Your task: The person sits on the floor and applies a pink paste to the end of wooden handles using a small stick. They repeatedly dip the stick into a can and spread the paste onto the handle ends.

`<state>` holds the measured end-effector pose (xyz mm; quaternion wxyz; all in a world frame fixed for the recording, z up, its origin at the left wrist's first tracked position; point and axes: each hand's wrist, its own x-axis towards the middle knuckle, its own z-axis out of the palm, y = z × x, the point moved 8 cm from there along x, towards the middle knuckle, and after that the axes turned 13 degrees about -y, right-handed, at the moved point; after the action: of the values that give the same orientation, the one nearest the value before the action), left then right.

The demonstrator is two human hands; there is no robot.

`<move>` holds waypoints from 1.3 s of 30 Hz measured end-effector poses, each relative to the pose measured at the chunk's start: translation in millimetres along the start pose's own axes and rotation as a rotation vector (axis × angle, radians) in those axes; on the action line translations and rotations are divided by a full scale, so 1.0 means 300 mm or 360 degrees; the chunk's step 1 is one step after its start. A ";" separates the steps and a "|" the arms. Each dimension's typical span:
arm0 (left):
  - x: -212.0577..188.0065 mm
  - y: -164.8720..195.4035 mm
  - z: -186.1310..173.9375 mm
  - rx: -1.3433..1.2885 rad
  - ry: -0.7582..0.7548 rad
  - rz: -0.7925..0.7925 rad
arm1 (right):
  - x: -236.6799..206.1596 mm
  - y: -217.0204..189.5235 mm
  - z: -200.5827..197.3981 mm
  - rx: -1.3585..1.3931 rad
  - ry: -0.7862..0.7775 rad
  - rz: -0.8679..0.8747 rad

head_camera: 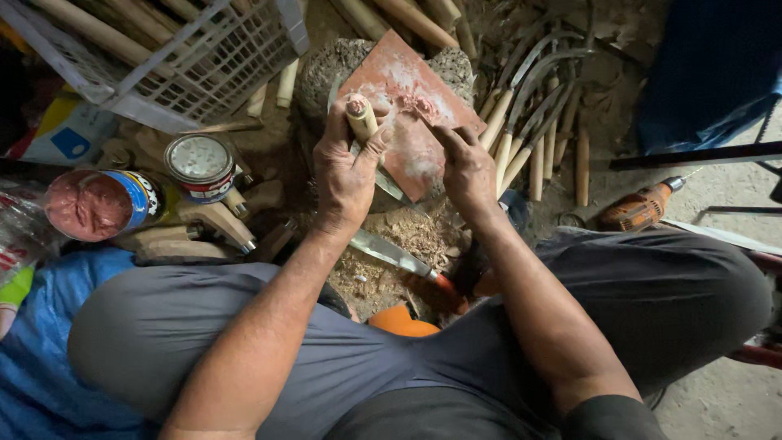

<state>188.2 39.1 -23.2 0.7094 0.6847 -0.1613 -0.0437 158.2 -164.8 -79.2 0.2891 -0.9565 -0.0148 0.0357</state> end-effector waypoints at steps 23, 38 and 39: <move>0.039 0.013 0.009 0.0071 -0.0006 -0.0057 | 0.060 0.070 0.101 0.0722 -0.0463 0.0336; 0.057 0.156 0.162 0.0499 -0.0220 0.0319 | -0.235 -0.197 -0.439 0.0968 0.0314 -0.0261; 0.057 0.158 0.173 0.0486 -0.0241 0.0301 | -0.234 -0.202 -0.447 0.0909 0.0310 -0.0278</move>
<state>181.8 -12.7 26.9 0.5842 0.7608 -0.2826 -0.0032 97.9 -191.7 70.1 0.5482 -0.8306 -0.0585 -0.0785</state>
